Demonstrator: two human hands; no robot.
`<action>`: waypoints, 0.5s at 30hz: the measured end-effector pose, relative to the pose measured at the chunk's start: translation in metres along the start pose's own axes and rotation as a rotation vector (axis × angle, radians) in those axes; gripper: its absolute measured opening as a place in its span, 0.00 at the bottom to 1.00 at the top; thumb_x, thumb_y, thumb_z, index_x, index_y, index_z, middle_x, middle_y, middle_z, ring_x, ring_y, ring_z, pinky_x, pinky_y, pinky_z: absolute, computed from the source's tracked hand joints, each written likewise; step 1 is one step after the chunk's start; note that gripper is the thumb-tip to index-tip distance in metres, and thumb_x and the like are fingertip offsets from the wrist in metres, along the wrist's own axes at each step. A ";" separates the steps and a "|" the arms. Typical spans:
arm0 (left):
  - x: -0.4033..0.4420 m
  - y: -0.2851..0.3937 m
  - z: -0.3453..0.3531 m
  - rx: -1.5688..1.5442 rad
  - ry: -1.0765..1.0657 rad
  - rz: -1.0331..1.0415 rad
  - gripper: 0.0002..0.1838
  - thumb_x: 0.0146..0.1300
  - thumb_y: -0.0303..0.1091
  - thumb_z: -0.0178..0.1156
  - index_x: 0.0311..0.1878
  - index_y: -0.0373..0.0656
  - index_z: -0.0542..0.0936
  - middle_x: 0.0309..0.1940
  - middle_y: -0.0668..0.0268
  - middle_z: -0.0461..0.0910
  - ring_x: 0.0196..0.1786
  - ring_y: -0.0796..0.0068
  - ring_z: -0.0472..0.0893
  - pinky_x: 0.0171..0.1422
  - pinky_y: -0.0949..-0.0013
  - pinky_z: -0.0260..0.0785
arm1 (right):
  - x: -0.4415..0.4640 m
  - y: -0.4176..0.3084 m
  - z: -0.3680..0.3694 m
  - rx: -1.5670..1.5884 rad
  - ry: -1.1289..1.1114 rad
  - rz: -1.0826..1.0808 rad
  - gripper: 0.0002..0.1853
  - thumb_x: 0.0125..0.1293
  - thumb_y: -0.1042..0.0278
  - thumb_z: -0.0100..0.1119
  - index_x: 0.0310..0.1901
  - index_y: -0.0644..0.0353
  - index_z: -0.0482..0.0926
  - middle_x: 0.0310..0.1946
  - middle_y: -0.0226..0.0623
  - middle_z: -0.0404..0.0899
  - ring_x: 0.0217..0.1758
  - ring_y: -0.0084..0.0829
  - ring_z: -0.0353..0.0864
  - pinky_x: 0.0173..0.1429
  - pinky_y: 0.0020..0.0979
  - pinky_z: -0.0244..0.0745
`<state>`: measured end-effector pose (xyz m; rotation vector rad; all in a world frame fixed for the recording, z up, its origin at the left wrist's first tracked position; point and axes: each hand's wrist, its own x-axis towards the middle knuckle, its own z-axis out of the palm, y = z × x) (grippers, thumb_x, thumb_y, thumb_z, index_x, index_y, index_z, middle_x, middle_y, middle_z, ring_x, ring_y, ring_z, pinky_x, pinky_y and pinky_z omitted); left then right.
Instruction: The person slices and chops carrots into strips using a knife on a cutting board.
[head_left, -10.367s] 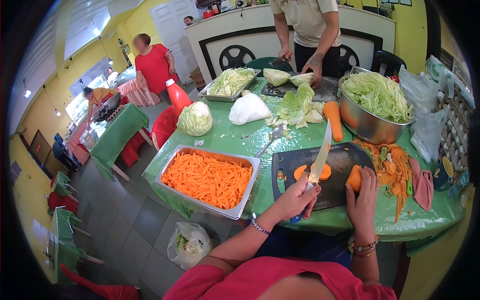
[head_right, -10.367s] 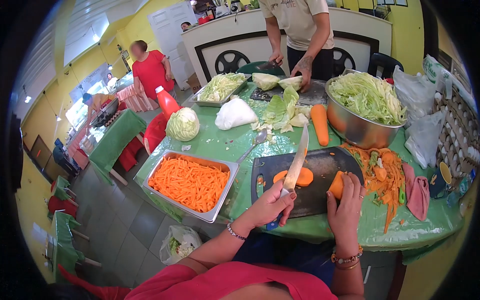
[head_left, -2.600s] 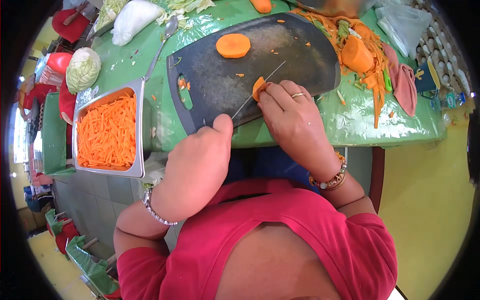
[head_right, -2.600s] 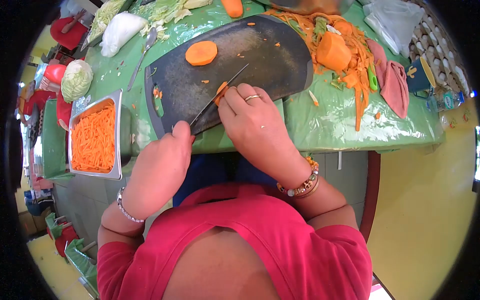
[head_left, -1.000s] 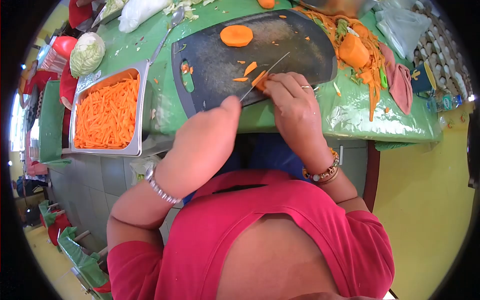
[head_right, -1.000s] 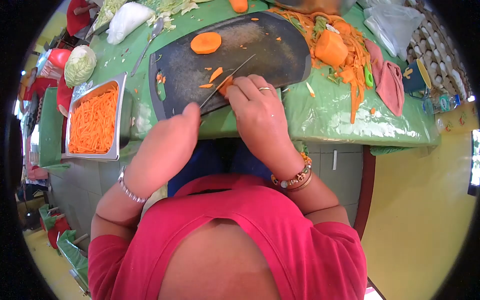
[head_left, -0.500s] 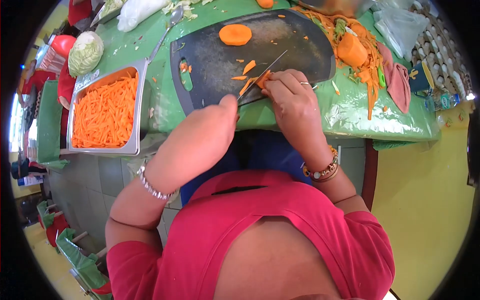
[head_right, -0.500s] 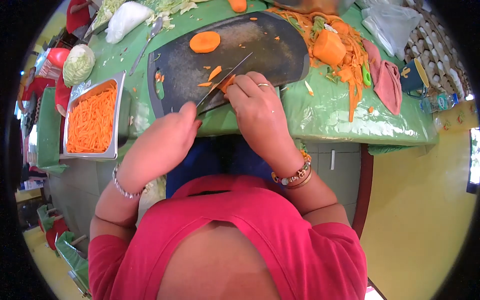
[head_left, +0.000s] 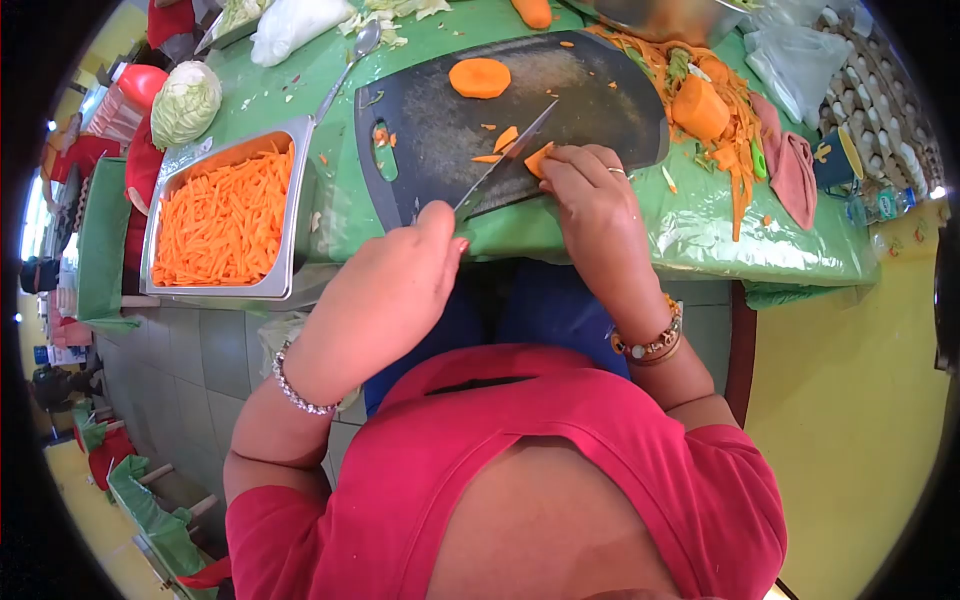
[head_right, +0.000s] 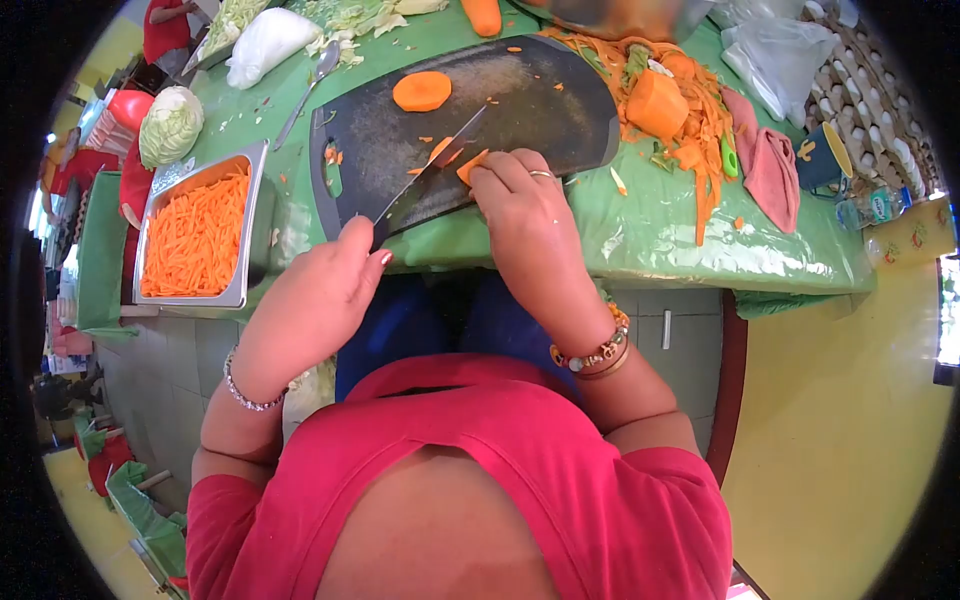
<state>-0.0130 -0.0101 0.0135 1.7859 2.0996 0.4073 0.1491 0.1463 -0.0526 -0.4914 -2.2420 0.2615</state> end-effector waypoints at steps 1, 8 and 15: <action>0.002 0.005 0.001 -0.017 -0.007 -0.002 0.12 0.75 0.33 0.54 0.42 0.36 0.64 0.25 0.42 0.77 0.34 0.35 0.78 0.36 0.41 0.67 | 0.000 0.000 0.000 -0.004 0.001 0.001 0.08 0.57 0.81 0.64 0.40 0.65 0.82 0.40 0.43 0.82 0.46 0.46 0.80 0.52 0.41 0.77; 0.024 0.013 0.019 0.102 -0.049 -0.023 0.09 0.74 0.30 0.51 0.42 0.34 0.66 0.25 0.42 0.79 0.33 0.36 0.81 0.36 0.41 0.71 | 0.006 -0.004 -0.007 -0.100 -0.120 -0.029 0.12 0.56 0.81 0.59 0.43 0.66 0.80 0.43 0.43 0.80 0.50 0.45 0.79 0.56 0.40 0.76; 0.025 0.009 0.021 0.134 0.012 0.089 0.08 0.74 0.30 0.51 0.42 0.35 0.66 0.25 0.42 0.79 0.33 0.36 0.81 0.35 0.40 0.72 | 0.000 0.004 -0.001 -0.046 -0.005 0.002 0.10 0.58 0.83 0.60 0.43 0.65 0.80 0.41 0.42 0.80 0.47 0.45 0.78 0.55 0.41 0.76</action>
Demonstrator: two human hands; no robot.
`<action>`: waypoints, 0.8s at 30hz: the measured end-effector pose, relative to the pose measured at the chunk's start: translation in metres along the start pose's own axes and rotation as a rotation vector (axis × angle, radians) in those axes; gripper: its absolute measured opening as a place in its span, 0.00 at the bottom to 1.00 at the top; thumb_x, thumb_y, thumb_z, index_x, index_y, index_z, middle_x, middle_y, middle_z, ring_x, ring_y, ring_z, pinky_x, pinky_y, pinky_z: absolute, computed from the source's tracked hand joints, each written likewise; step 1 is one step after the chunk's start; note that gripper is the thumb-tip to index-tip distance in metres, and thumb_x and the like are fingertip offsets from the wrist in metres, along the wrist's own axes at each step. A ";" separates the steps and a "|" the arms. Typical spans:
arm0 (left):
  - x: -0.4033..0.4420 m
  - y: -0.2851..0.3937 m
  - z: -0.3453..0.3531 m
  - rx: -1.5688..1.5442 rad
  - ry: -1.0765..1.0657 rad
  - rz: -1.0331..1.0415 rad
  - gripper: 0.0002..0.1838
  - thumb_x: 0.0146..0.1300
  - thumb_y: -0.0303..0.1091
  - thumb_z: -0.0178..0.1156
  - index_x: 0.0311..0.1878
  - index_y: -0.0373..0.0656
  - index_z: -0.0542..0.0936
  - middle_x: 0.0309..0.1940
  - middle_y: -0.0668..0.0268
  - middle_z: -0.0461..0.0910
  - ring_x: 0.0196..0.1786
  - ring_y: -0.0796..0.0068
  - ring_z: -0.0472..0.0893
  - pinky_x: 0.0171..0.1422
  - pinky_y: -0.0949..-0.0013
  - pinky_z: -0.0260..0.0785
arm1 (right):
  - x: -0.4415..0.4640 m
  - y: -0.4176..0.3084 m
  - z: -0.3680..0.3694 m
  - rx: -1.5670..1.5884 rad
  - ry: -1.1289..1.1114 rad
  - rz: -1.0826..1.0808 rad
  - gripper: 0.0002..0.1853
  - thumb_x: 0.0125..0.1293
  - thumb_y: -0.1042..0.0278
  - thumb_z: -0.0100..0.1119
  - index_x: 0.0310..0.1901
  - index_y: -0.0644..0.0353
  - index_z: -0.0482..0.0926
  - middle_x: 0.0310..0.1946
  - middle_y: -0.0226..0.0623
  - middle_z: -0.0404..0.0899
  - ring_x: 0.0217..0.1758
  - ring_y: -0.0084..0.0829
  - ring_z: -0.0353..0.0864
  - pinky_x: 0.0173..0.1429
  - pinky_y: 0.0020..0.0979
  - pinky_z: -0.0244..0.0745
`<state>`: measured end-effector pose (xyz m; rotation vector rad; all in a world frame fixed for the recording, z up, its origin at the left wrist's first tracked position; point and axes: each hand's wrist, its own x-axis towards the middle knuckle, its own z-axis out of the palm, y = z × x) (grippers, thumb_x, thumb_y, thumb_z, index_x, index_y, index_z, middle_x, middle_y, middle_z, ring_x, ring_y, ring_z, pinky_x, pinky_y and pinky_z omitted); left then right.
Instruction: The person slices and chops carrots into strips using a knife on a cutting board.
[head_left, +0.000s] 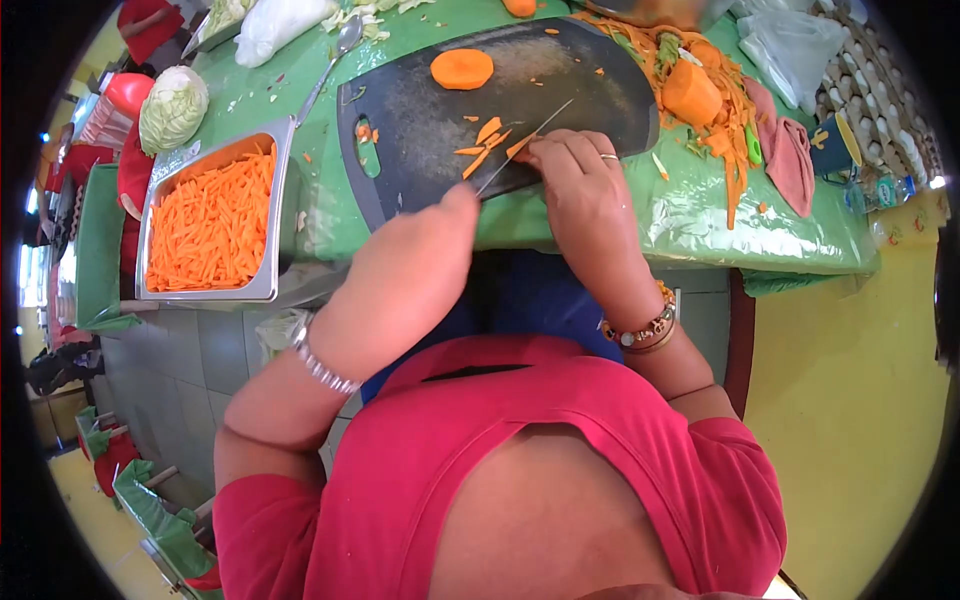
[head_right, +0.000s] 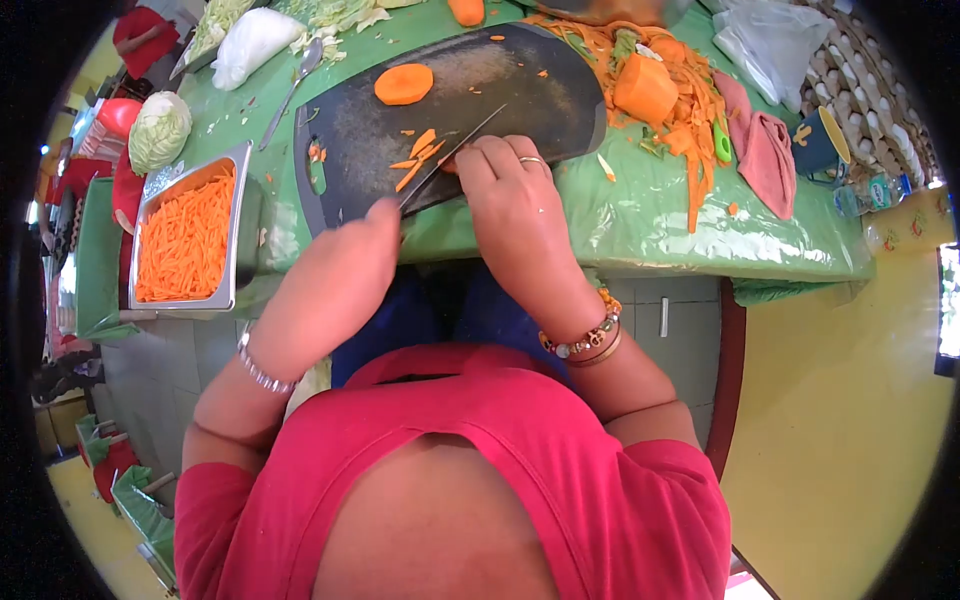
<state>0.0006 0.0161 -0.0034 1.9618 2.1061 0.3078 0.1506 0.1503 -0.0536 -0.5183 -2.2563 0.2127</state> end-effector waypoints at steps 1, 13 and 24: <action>-0.014 -0.002 -0.001 -0.010 -0.039 -0.066 0.08 0.74 0.30 0.51 0.42 0.35 0.66 0.25 0.42 0.79 0.33 0.36 0.80 0.36 0.40 0.71 | 0.000 0.000 0.001 -0.002 0.007 0.005 0.10 0.58 0.83 0.60 0.43 0.65 0.80 0.41 0.42 0.80 0.47 0.45 0.78 0.55 0.41 0.76; -0.011 -0.002 -0.007 -0.118 -0.028 -0.052 0.12 0.75 0.32 0.53 0.41 0.34 0.64 0.26 0.42 0.77 0.35 0.35 0.78 0.37 0.41 0.68 | 0.001 -0.003 -0.006 0.013 -0.025 -0.027 0.09 0.54 0.83 0.63 0.38 0.65 0.81 0.38 0.42 0.81 0.45 0.44 0.80 0.51 0.39 0.77; 0.018 -0.003 0.004 -0.081 -0.034 0.008 0.12 0.74 0.33 0.53 0.43 0.33 0.65 0.28 0.41 0.79 0.36 0.35 0.80 0.40 0.40 0.71 | 0.002 0.004 0.000 0.030 0.039 0.052 0.10 0.54 0.83 0.63 0.38 0.64 0.80 0.38 0.42 0.82 0.45 0.46 0.80 0.52 0.41 0.77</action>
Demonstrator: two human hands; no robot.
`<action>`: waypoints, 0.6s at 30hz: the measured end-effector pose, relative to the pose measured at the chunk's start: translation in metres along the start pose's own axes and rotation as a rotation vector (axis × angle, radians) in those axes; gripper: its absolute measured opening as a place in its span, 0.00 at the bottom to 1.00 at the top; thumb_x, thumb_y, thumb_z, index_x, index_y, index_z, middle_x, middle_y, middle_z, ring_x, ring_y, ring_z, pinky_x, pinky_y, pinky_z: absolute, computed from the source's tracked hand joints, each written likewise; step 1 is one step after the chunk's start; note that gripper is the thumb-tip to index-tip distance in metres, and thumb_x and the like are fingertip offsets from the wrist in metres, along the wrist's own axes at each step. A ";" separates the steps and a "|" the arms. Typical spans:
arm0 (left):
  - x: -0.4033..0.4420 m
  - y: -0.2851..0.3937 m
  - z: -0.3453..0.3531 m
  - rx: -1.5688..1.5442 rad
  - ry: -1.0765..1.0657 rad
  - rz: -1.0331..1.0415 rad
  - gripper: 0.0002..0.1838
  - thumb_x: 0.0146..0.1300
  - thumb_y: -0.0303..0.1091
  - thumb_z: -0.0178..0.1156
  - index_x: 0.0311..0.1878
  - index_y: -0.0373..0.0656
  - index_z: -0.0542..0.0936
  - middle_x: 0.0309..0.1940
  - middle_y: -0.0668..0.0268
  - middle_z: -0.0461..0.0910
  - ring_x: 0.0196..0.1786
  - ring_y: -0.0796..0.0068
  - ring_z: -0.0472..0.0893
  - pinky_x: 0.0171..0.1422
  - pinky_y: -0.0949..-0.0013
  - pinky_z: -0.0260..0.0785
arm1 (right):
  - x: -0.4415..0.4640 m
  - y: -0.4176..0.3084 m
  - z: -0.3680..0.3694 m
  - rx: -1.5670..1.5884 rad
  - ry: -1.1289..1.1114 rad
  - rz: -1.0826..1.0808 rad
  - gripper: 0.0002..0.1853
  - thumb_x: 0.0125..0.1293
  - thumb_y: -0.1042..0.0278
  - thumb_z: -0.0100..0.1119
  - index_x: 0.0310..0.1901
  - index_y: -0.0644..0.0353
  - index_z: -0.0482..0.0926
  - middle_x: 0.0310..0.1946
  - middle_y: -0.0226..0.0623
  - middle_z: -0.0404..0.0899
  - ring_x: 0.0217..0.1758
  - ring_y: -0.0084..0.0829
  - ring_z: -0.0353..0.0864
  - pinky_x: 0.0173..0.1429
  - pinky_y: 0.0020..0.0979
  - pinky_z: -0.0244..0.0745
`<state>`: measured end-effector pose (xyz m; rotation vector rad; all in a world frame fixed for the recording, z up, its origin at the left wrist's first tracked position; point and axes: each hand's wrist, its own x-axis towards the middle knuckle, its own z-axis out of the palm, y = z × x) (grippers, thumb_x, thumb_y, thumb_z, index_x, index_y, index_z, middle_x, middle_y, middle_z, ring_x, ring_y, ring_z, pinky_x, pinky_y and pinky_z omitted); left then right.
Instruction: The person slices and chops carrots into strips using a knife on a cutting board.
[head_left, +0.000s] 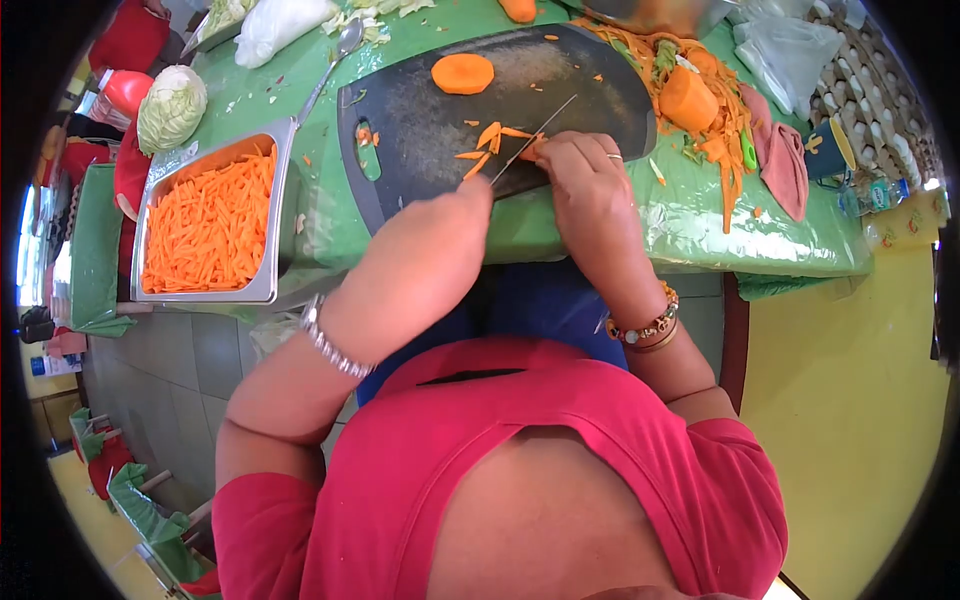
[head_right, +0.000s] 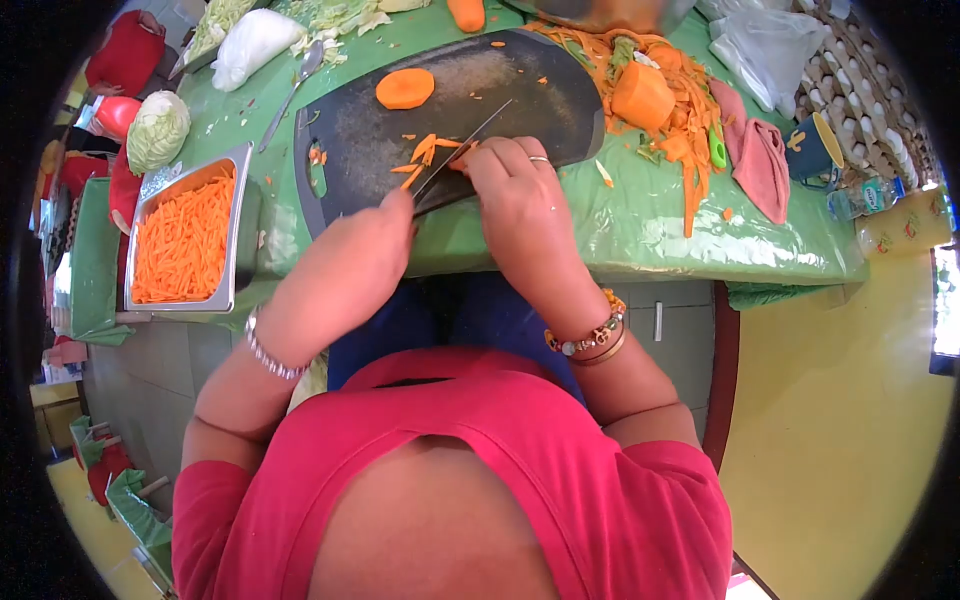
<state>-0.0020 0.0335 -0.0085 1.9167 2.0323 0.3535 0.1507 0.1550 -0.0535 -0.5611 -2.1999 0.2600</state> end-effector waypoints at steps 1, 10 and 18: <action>-0.015 0.000 0.000 0.007 -0.001 -0.047 0.12 0.74 0.33 0.53 0.43 0.34 0.65 0.27 0.41 0.79 0.36 0.35 0.80 0.39 0.40 0.70 | -0.001 0.000 -0.001 0.001 0.005 0.002 0.10 0.54 0.83 0.63 0.38 0.64 0.80 0.38 0.42 0.82 0.45 0.46 0.80 0.52 0.41 0.77; -0.027 0.007 -0.005 -0.081 0.026 -0.057 0.12 0.75 0.34 0.54 0.43 0.35 0.65 0.26 0.43 0.78 0.35 0.34 0.79 0.37 0.40 0.70 | -0.002 0.002 -0.001 -0.011 -0.017 -0.065 0.08 0.55 0.82 0.63 0.38 0.64 0.80 0.39 0.42 0.82 0.45 0.45 0.80 0.52 0.41 0.77; 0.010 0.023 0.004 0.110 0.012 -0.082 0.08 0.74 0.31 0.49 0.44 0.34 0.68 0.28 0.42 0.81 0.33 0.37 0.82 0.35 0.42 0.74 | -0.003 0.004 -0.002 -0.030 -0.043 -0.060 0.07 0.57 0.80 0.64 0.39 0.64 0.81 0.40 0.43 0.82 0.46 0.46 0.80 0.52 0.41 0.77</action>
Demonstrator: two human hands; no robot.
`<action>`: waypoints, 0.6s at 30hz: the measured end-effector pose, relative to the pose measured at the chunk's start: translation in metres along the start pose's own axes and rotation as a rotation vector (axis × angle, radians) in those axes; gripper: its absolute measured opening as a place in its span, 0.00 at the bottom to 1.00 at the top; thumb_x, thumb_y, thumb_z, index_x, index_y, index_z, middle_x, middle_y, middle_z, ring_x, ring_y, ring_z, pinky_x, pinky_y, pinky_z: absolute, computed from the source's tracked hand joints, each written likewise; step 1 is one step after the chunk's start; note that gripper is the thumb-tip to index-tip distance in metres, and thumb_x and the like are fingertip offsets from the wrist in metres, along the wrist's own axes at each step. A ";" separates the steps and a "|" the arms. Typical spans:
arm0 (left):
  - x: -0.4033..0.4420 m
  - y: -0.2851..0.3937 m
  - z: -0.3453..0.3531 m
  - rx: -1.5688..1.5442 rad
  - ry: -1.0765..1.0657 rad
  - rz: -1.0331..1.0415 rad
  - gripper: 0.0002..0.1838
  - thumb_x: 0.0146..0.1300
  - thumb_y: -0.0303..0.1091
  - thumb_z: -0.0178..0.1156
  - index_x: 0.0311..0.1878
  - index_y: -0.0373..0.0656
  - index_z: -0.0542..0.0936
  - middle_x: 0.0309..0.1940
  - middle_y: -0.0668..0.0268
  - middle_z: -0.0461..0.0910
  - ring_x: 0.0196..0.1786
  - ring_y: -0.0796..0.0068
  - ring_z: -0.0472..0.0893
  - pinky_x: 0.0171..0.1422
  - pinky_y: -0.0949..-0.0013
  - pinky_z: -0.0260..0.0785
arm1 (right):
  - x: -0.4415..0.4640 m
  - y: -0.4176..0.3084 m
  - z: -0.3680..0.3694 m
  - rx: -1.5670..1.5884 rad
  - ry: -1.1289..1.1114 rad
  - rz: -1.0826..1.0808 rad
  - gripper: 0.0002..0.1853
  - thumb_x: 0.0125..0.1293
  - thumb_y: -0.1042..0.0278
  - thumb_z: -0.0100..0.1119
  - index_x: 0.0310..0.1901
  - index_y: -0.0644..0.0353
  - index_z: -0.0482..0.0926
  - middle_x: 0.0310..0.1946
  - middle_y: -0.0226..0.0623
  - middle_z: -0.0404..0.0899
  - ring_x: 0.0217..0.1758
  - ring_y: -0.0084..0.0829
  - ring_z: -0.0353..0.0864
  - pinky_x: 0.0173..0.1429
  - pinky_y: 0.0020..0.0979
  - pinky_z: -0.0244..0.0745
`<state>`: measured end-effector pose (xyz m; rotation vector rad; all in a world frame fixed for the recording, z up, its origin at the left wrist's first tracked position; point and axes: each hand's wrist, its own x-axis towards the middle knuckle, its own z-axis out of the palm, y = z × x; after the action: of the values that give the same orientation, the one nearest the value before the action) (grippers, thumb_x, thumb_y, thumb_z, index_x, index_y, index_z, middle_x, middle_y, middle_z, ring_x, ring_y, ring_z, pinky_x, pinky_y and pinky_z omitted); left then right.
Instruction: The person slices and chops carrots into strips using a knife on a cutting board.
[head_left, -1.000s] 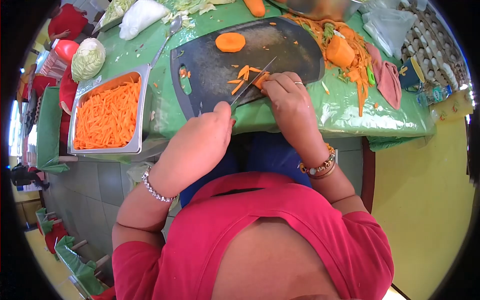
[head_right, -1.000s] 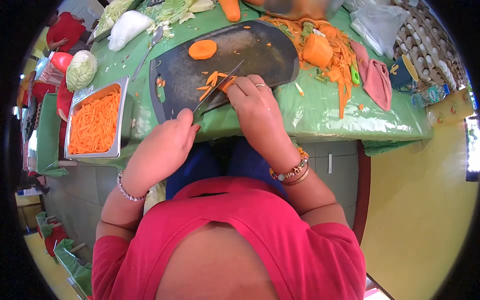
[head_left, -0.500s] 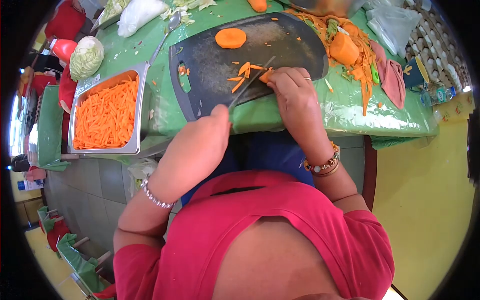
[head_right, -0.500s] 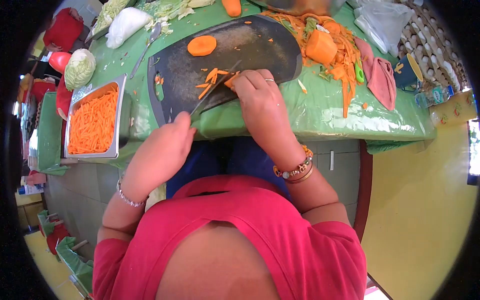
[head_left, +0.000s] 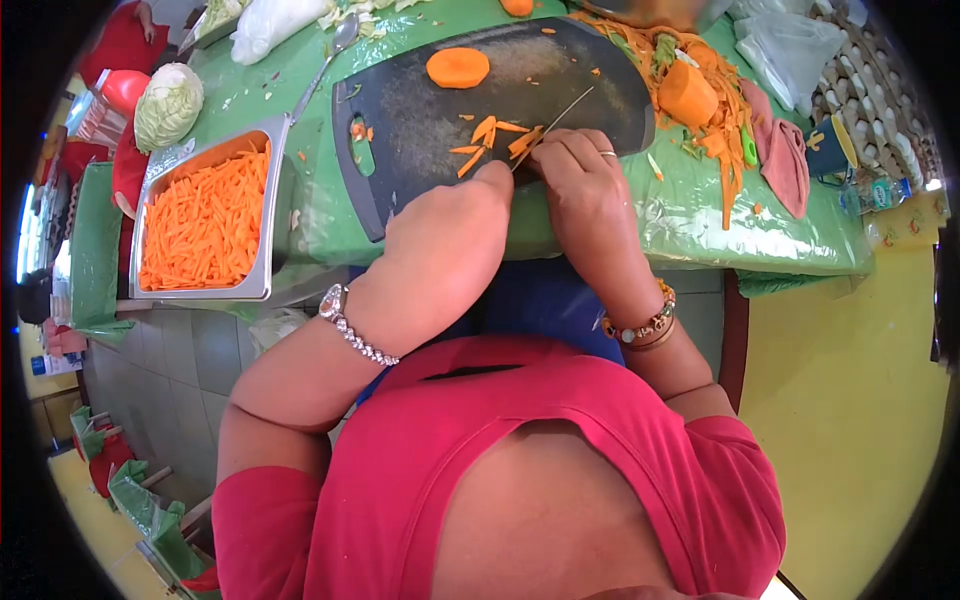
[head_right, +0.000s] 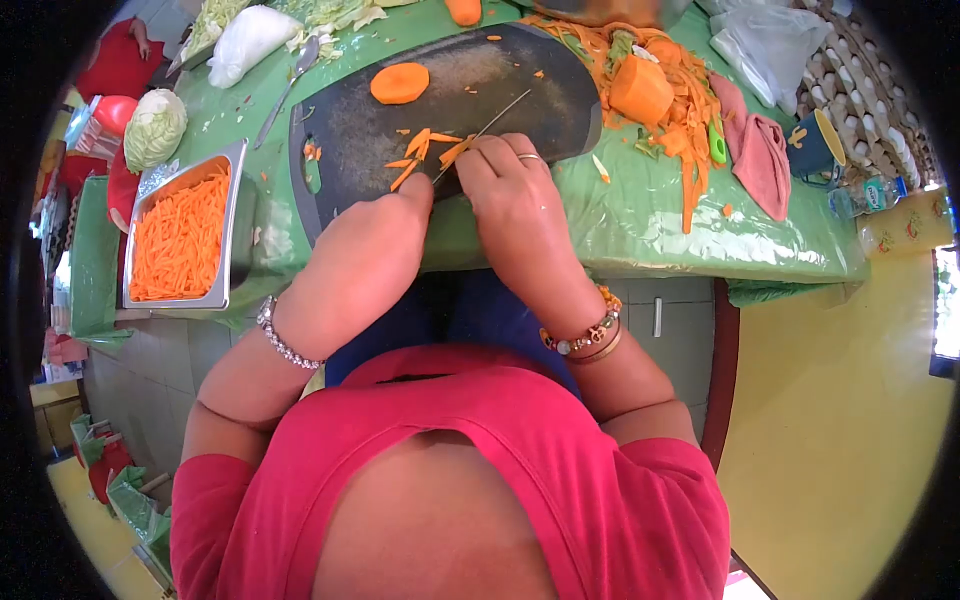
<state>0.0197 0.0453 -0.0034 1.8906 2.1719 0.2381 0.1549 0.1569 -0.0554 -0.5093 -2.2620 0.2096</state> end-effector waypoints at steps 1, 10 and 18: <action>-0.003 -0.002 0.001 0.005 0.003 0.002 0.08 0.74 0.31 0.49 0.44 0.34 0.68 0.28 0.42 0.81 0.33 0.37 0.82 0.35 0.42 0.74 | 0.000 -0.001 -0.002 -0.001 0.006 -0.001 0.07 0.57 0.80 0.64 0.39 0.64 0.81 0.40 0.43 0.82 0.46 0.46 0.80 0.52 0.41 0.77; -0.038 -0.014 -0.015 -0.191 0.024 -0.071 0.12 0.75 0.33 0.54 0.42 0.36 0.65 0.25 0.41 0.78 0.35 0.34 0.79 0.37 0.40 0.67 | 0.004 0.001 -0.010 0.131 -0.012 0.068 0.06 0.58 0.82 0.63 0.37 0.65 0.82 0.39 0.43 0.83 0.44 0.46 0.80 0.52 0.40 0.76; -0.006 -0.010 -0.003 -0.134 -0.034 0.037 0.10 0.75 0.33 0.51 0.43 0.34 0.66 0.26 0.42 0.79 0.34 0.34 0.80 0.37 0.40 0.72 | 0.002 0.002 -0.006 0.090 0.004 0.005 0.10 0.55 0.84 0.63 0.40 0.64 0.82 0.40 0.43 0.83 0.45 0.46 0.80 0.51 0.41 0.77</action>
<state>0.0100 0.0379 -0.0028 1.8490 2.0466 0.3468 0.1589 0.1597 -0.0501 -0.4679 -2.2357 0.3117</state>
